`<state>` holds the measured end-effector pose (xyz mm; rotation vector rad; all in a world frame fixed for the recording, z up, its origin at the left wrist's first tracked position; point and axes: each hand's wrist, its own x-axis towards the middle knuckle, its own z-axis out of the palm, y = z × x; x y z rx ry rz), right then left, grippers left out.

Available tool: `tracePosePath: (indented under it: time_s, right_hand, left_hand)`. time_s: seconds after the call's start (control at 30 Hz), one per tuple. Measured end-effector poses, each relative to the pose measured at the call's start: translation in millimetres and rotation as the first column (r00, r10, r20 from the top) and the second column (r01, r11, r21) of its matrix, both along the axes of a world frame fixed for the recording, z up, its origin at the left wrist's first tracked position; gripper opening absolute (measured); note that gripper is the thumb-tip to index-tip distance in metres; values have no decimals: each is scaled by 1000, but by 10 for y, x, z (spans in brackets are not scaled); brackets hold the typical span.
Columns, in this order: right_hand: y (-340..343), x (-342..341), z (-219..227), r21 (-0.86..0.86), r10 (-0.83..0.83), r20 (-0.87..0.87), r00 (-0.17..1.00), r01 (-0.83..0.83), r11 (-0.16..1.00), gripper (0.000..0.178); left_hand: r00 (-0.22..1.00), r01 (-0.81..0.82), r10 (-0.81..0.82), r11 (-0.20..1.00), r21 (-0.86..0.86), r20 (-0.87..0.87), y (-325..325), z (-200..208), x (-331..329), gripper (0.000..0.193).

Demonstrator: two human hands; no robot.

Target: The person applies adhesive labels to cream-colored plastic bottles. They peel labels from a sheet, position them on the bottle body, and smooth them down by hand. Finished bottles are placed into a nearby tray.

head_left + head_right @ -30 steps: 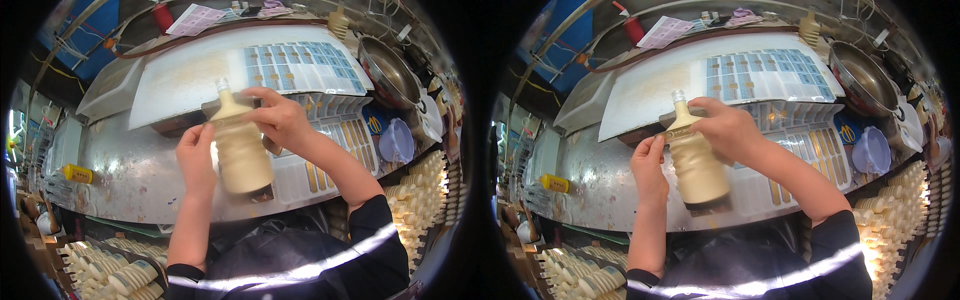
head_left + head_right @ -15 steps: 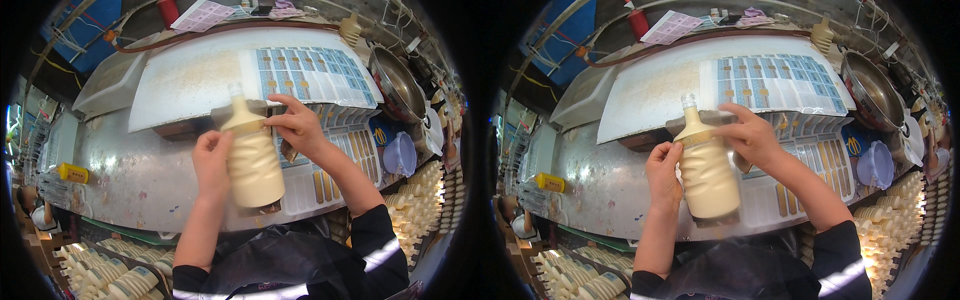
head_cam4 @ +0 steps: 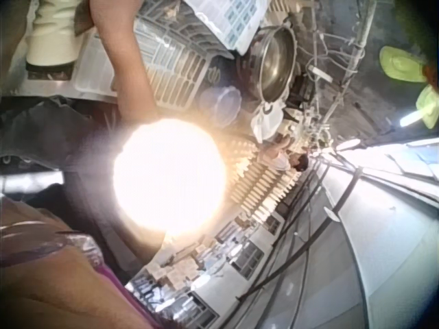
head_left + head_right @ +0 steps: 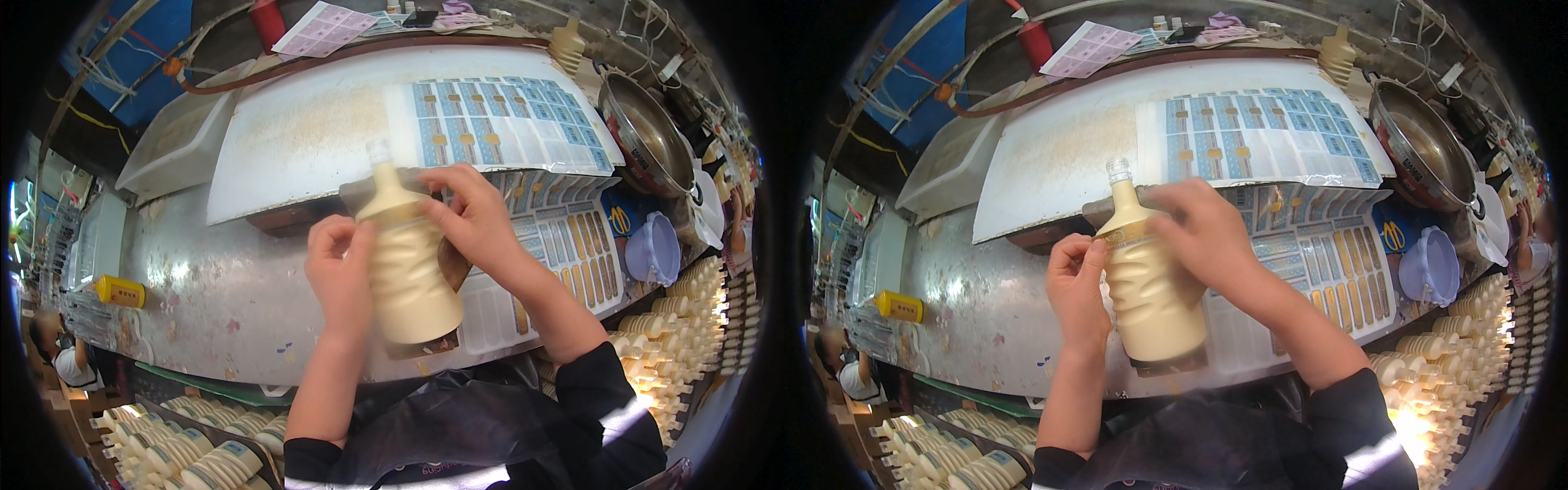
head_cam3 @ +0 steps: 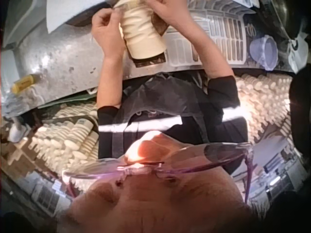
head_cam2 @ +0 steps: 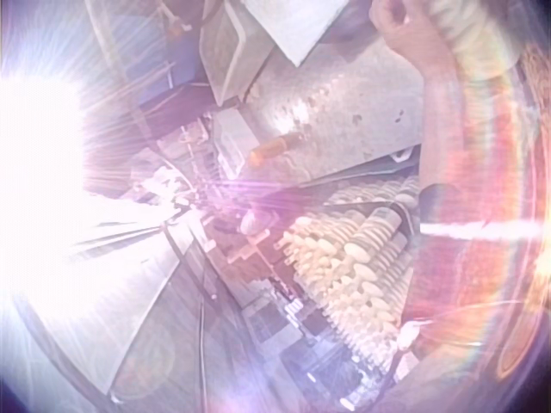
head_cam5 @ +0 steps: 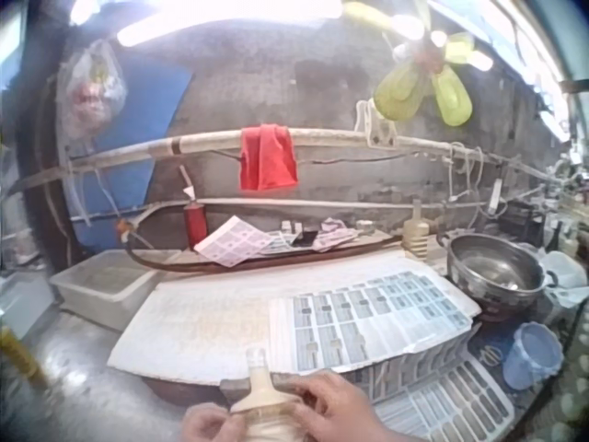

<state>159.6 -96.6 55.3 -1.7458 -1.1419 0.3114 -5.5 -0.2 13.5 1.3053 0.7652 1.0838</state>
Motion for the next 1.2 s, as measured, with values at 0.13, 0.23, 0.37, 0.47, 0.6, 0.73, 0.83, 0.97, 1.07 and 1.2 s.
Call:
tracePosePath:
  time_s: [0.13,0.23,0.37,0.47,0.6,0.73,0.83,0.97,1.07,1.2]
  right_hand:
    - [62,-11,350,-23,269,228,936,-271,962,24]
    - [105,-12,622,-103,323,214,922,-307,946,15]
    - [106,-52,705,3,277,-257,926,-286,958,13]
    - [62,-82,626,64,215,-472,855,-210,976,14]
    - [-31,-15,362,-6,107,-638,762,-143,990,17]
    - [-45,-79,148,-6,67,-612,788,-89,996,16]
    - [-47,-73,64,-4,54,-595,802,-70,998,15]
    - [-95,-59,28,17,53,-592,804,-53,998,11]
    - [-212,-18,70,33,58,-598,799,-48,998,9]
    - [-548,76,188,-64,26,-643,765,-88,994,8]
  left_hand:
    - [993,81,-53,954,288,-105,-6,281,-51,13]
    - [992,123,-124,969,213,-11,-41,462,-71,23]
    - [925,328,-322,945,5,202,-89,498,-13,41]
    - [929,365,-362,930,-42,76,-33,466,-73,19]
    - [953,293,-282,950,-106,108,70,450,-101,8]
    - [964,266,-266,948,-176,21,181,364,-128,12]
    - [968,245,-249,950,-195,7,205,285,-128,13]
    - [972,225,-233,960,-168,-30,172,315,-86,13]
    - [969,211,-218,975,-66,-117,135,308,-65,14]
    - [973,187,-194,980,-65,-126,59,308,-131,16]
